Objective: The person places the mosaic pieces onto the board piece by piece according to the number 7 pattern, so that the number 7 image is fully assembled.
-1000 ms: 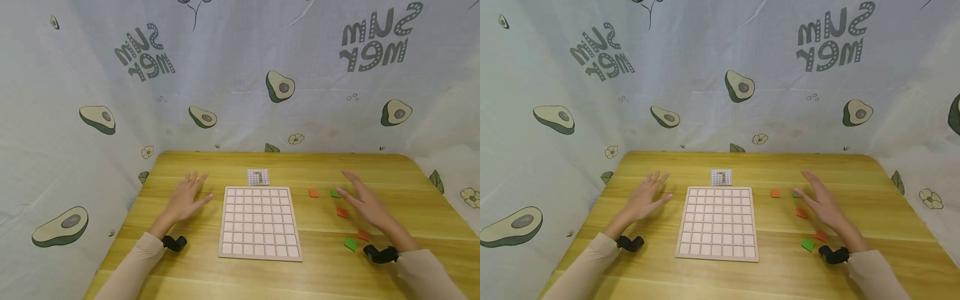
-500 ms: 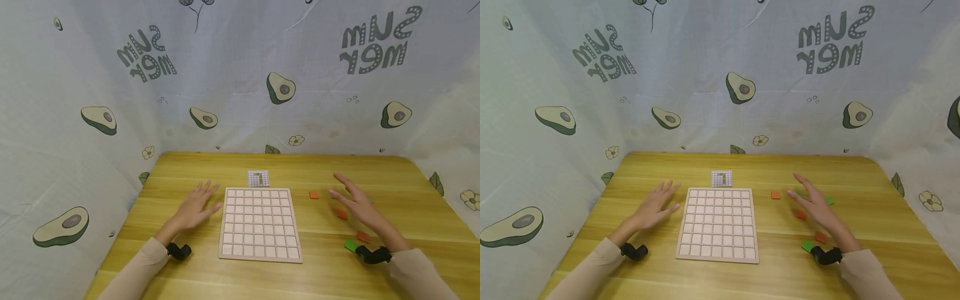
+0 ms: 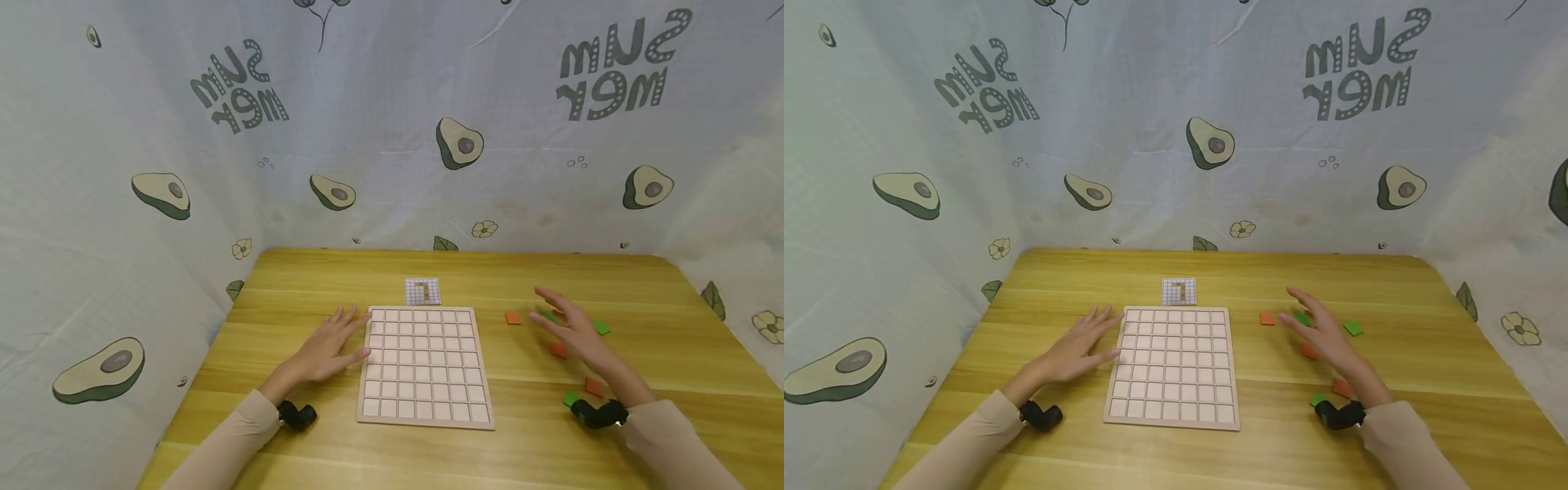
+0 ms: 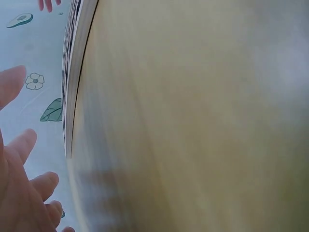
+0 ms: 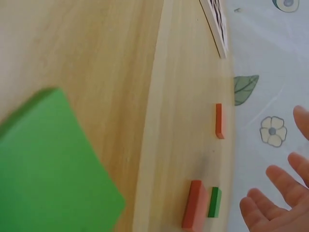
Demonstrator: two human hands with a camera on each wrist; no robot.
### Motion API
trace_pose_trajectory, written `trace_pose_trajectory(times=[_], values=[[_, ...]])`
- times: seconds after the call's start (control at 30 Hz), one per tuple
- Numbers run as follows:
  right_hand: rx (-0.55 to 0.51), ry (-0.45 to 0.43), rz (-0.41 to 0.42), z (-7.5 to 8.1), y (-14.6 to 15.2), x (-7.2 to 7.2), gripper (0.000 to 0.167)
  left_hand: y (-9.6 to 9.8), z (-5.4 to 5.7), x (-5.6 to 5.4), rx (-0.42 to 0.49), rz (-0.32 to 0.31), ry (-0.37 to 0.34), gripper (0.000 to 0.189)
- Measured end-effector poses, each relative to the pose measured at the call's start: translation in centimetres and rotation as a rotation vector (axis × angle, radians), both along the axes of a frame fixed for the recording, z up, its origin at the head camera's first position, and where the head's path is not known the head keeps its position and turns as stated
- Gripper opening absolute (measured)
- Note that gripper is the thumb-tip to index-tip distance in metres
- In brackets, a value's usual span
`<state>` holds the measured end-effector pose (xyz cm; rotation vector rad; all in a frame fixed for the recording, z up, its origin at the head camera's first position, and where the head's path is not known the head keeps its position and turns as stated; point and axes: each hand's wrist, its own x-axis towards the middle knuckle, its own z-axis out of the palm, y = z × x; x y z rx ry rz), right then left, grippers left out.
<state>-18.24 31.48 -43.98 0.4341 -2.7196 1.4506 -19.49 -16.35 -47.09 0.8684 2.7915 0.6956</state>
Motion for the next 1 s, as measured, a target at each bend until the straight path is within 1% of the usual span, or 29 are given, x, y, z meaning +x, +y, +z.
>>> trace_pose_trajectory(times=[0.07, 0.17, 0.3, 0.5, 0.7, 0.8, 1.0], values=[[-0.012, -0.034, -0.005, -0.2, 0.0, -0.2, 0.066, 0.0, 0.0, 0.0, -0.009, -0.007, -0.014, 0.072], [-0.011, -0.051, -0.016, -0.6, -0.1, -0.4, 0.065, 0.1, -0.1, 0.0, -0.022, -0.019, -0.030, 0.072], [0.004, -0.039, -0.050, -1.2, -0.3, -0.8, 0.061, 0.2, -0.2, 0.0, -0.046, -0.032, -0.038, 0.072], [0.012, -0.050, -0.102, -2.0, -0.3, -1.5, 0.057, 0.2, -0.4, 0.1, -0.069, -0.046, -0.032, 0.071], [0.011, -0.070, -0.136, -2.0, -0.5, -1.8, 0.053, 0.1, -0.4, 0.1, -0.065, -0.059, -0.025, 0.070], [-0.009, -0.088, -0.135, -1.8, -0.8, -1.8, 0.051, 0.1, -0.5, 0.2, -0.066, -0.066, -0.023, 0.069], [-0.070, -0.160, -0.141, -2.1, -1.0, -2.1, 0.050, 0.0, -0.6, 0.3, -0.081, -0.066, -0.026, 0.070]])
